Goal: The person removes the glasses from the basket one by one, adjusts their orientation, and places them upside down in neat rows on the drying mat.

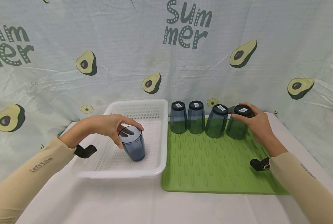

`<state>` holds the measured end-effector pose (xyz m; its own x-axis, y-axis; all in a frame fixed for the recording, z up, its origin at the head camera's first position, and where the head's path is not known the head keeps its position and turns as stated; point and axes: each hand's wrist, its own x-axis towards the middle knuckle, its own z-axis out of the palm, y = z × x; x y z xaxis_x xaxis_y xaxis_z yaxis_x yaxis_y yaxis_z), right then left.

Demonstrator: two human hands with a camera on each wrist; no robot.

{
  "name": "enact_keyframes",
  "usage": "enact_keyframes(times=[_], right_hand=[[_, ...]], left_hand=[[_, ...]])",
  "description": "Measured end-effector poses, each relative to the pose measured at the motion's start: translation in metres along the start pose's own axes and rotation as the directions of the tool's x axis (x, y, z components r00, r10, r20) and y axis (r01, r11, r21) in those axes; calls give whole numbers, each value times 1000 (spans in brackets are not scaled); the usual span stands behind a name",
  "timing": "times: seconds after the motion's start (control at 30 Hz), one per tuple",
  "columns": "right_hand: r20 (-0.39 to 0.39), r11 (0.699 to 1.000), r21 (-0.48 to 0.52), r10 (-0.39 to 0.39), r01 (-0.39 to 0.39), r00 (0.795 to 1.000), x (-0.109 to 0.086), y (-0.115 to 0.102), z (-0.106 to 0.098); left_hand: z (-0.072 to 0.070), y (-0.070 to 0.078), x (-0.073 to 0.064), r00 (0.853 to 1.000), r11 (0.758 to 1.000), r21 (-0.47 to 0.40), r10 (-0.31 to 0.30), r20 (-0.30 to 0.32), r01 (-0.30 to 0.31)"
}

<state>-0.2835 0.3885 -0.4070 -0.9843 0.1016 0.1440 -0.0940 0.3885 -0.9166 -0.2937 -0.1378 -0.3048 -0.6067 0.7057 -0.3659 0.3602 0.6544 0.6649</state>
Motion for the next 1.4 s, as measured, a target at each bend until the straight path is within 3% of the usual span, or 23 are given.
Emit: enact_keyframes(times=[0.13,0.37,0.63,0.87,1.07,1.2,1.4], right_hand=[[-4,998,-69,-14,14,1000,0,-2,0],[23,982,-186,-18,22,1000,1,-5,4],[6,985,-168,-41,42,999,-1,-6,-1],[12,987,-154,-39,41,999,2,-2,2],[2,991,-125,-52,52,999,3,1,1],[2,992,-112,-52,51,999,3,1,3],[3,991,-124,-50,50,999,2,3,5]], left_hand=[[1,-3,-1,999,1000,13,29,-18,-29],[9,-16,-11,997,996,-53,62,-48,-64],[4,-19,-7,998,989,-134,66,-5,-66],[0,-21,0,999,990,-137,41,9,-40],[2,-16,4,999,997,-81,12,-47,-16],[7,-13,3,995,995,-97,-7,-104,-3],[26,-5,0,966,996,-93,-30,-257,6]])
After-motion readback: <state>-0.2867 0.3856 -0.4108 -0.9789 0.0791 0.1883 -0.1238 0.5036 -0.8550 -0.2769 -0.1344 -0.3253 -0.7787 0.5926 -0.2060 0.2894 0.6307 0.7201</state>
